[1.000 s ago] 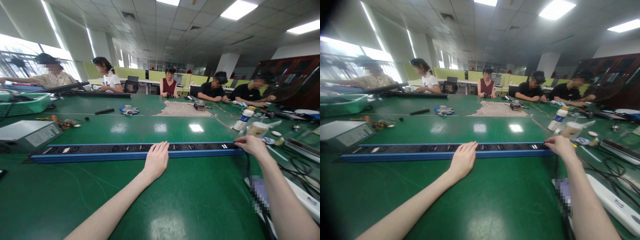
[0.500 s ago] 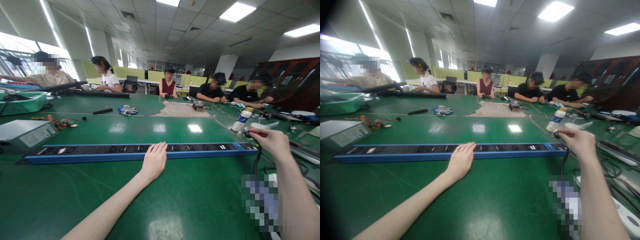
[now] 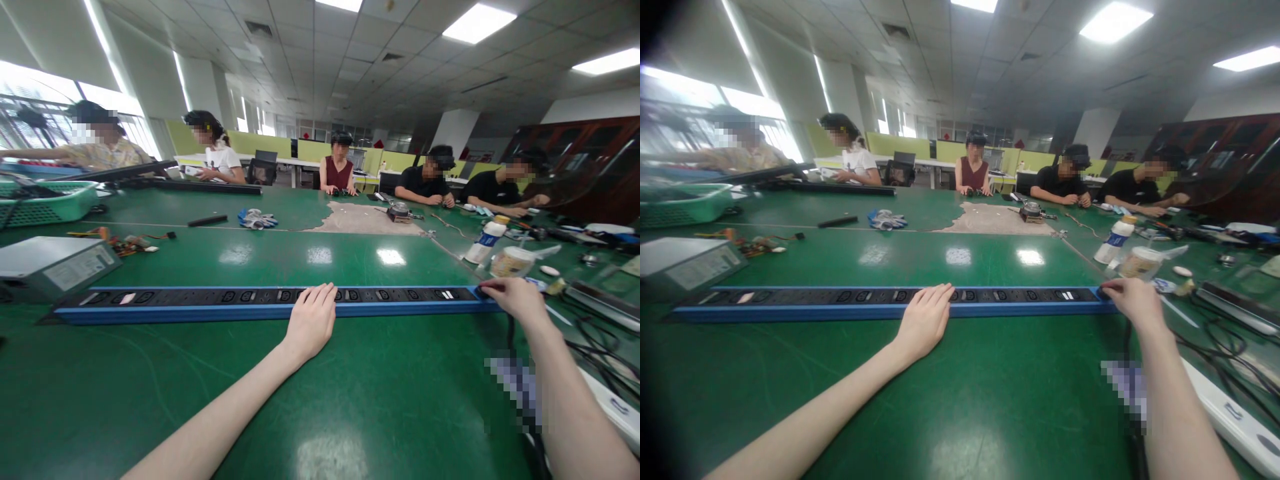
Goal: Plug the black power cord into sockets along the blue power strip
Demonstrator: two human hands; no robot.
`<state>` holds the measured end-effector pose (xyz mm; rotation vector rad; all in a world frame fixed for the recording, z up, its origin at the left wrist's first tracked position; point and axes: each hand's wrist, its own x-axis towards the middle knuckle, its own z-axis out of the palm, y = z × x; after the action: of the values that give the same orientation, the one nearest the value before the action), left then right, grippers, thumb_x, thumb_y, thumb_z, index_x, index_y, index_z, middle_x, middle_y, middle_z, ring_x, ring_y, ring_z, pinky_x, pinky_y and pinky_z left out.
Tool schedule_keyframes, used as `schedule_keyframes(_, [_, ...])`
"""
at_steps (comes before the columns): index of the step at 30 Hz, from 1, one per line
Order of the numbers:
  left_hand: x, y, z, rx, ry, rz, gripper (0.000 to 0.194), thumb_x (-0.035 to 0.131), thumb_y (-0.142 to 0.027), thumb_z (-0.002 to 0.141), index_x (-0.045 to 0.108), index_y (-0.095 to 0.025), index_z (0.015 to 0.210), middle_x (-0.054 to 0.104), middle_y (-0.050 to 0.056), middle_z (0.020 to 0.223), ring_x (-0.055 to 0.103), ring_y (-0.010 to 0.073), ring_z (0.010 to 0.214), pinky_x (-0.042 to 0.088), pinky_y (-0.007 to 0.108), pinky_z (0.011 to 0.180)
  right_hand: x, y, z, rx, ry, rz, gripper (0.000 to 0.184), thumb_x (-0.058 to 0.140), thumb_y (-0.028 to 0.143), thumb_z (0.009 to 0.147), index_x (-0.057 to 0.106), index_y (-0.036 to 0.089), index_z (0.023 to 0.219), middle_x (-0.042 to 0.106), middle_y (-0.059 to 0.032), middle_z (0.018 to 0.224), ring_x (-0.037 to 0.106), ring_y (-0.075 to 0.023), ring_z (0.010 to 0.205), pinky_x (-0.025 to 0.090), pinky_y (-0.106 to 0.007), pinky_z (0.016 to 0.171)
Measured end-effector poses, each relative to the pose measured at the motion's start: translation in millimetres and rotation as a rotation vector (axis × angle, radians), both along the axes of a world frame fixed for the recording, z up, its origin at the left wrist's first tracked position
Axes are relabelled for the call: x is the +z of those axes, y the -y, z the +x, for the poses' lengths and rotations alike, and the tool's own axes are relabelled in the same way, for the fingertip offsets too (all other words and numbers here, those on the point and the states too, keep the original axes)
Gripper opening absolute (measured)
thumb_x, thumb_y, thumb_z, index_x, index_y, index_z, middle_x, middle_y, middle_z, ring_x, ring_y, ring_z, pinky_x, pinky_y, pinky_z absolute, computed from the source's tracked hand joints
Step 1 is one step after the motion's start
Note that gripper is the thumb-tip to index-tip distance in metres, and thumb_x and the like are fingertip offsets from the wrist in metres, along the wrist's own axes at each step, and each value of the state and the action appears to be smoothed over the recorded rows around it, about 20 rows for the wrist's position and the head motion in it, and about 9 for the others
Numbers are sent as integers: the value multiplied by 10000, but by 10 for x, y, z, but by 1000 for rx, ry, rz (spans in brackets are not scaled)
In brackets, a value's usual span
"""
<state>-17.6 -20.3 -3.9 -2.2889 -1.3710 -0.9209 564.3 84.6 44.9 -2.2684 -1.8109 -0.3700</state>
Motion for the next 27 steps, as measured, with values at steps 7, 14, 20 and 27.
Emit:
schedule_keyframes(7, [0, 9, 2, 1, 2, -3, 420, 423, -216, 1033, 550, -187, 1433, 595, 106, 1464, 540, 251, 1353, 387, 469, 1164, 44, -5, -49, -64, 21, -47, 433, 582, 623, 802, 796, 372, 1082, 762, -37, 1022, 661, -278, 869, 413, -338, 652])
schedule_keyframes(14, [-5, 9, 7, -1, 3, -10, 423, 417, -219, 1034, 549, -185, 1435, 592, 106, 1468, 538, 256, 1357, 384, 472, 1168, 93, -7, -86, -51, 52, -66, 421, 593, 603, 794, 798, 373, 1080, 759, -41, 1017, 661, -288, 873, 413, -351, 665])
schedule_keyframes(20, [-5, 7, 4, -4, 14, 8, 436, 424, -213, 1026, 545, -197, 1444, 597, 116, 1460, 547, 263, 1351, 395, 485, 1154, 128, 6, -74, -72, 27, -71, 433, 593, 627, 793, 795, 388, 1091, 757, -35, 1026, 658, -290, 879, 424, -355, 670])
schedule_keyframes(27, [-1, -1, 4, 3, -5, -8, 426, 422, -218, 1032, 547, -188, 1438, 591, 105, 1469, 538, 254, 1358, 392, 472, 1160, 152, 17, -89, -7, -8, -57, 417, 611, 602, 786, 805, 359, 1063, 766, -28, 996, 659, -274, 859, 429, -345, 691])
